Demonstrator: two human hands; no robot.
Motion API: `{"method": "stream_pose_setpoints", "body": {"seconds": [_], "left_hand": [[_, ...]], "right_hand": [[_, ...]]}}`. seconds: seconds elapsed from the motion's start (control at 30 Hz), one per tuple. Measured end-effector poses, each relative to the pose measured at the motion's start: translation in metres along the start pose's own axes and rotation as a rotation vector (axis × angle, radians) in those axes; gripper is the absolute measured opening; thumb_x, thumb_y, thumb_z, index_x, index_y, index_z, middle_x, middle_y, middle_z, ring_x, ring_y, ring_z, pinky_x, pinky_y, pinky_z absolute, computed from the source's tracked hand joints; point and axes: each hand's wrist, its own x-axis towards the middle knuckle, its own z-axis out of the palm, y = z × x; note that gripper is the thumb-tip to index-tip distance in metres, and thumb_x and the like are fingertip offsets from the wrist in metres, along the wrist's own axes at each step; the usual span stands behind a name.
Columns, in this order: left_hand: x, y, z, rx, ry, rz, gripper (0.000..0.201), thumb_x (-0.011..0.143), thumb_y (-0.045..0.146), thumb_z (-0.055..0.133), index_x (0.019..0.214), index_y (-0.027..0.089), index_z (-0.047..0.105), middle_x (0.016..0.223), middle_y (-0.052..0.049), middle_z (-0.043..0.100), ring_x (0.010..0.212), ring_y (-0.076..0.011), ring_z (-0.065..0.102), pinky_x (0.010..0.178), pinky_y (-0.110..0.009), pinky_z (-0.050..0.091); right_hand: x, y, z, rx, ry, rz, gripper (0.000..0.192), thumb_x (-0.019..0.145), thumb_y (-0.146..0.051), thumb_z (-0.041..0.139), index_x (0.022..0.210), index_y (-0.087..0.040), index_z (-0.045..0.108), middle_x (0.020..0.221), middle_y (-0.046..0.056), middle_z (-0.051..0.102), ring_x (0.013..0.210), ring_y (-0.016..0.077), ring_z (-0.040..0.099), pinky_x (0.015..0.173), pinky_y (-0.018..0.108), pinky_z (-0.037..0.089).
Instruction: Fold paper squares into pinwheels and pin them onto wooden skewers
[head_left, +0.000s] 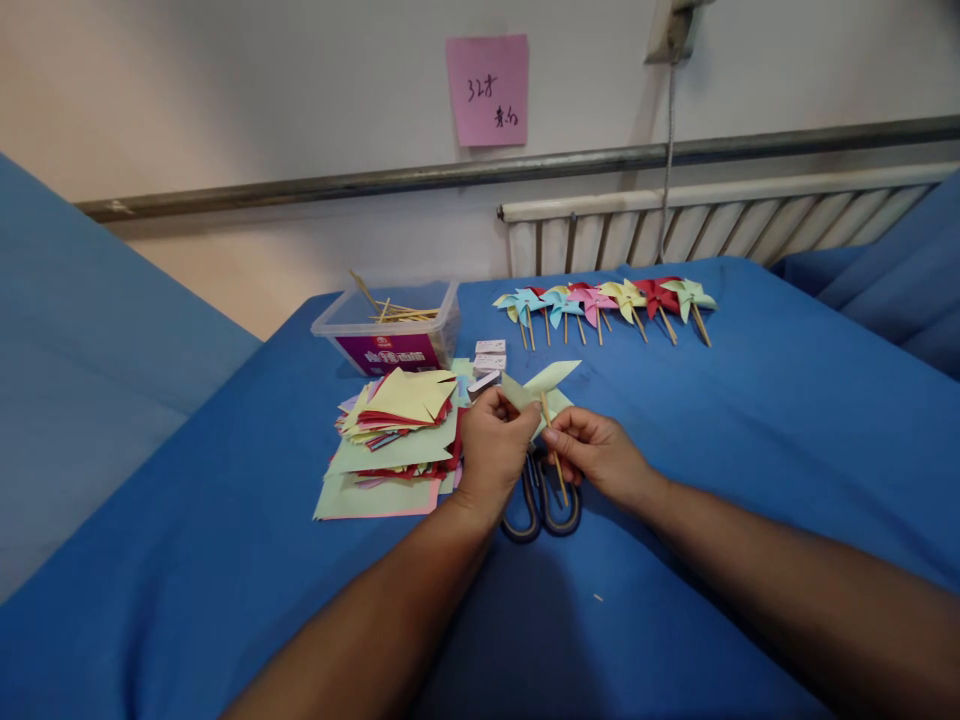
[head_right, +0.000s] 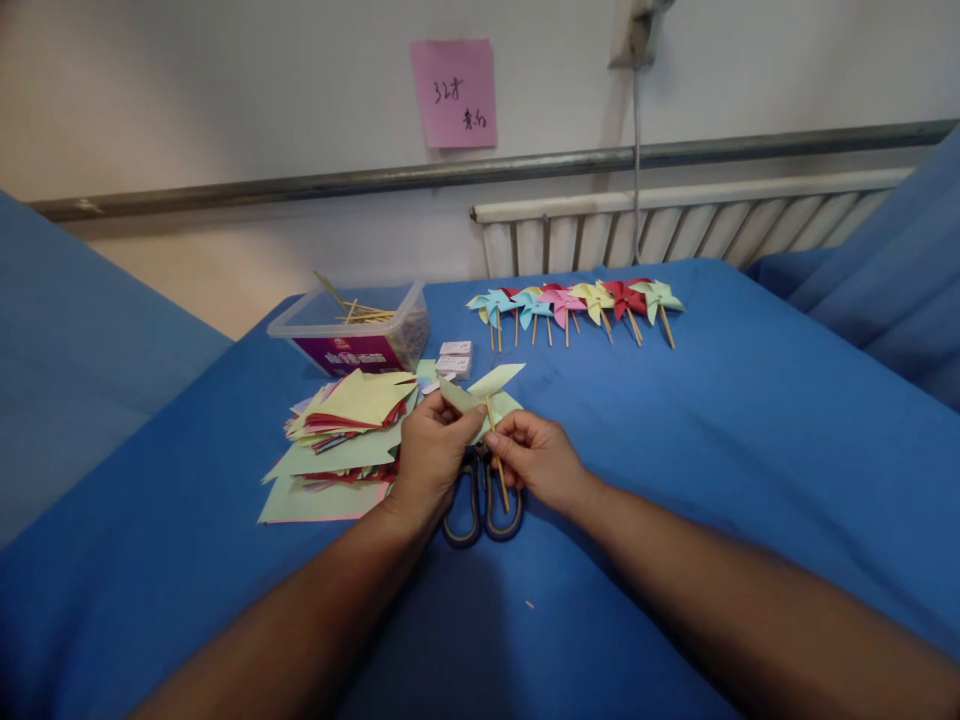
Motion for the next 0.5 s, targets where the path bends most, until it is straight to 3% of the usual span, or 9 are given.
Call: {"method": "stream_pose_setpoints", "body": {"seconds": [0.5], "left_hand": [[0.0002, 0.0022, 0.0, -0.029, -0.016, -0.014, 0.018, 0.061, 0.025, 0.074, 0.073, 0.016, 0.064, 0.067, -0.002, 0.065, 0.06, -0.014, 0.057, 0.058, -0.025, 0.043]], "right_hand": [[0.0006, 0.0006, 0.0001, -0.008, -0.007, -0.006, 0.035, 0.074, -0.052, 0.067, 0.072, -0.02, 0.052, 0.052, -0.006, 0.055, 0.039, 0.0065, 0.046, 0.038, 0.019, 0.035]]}}
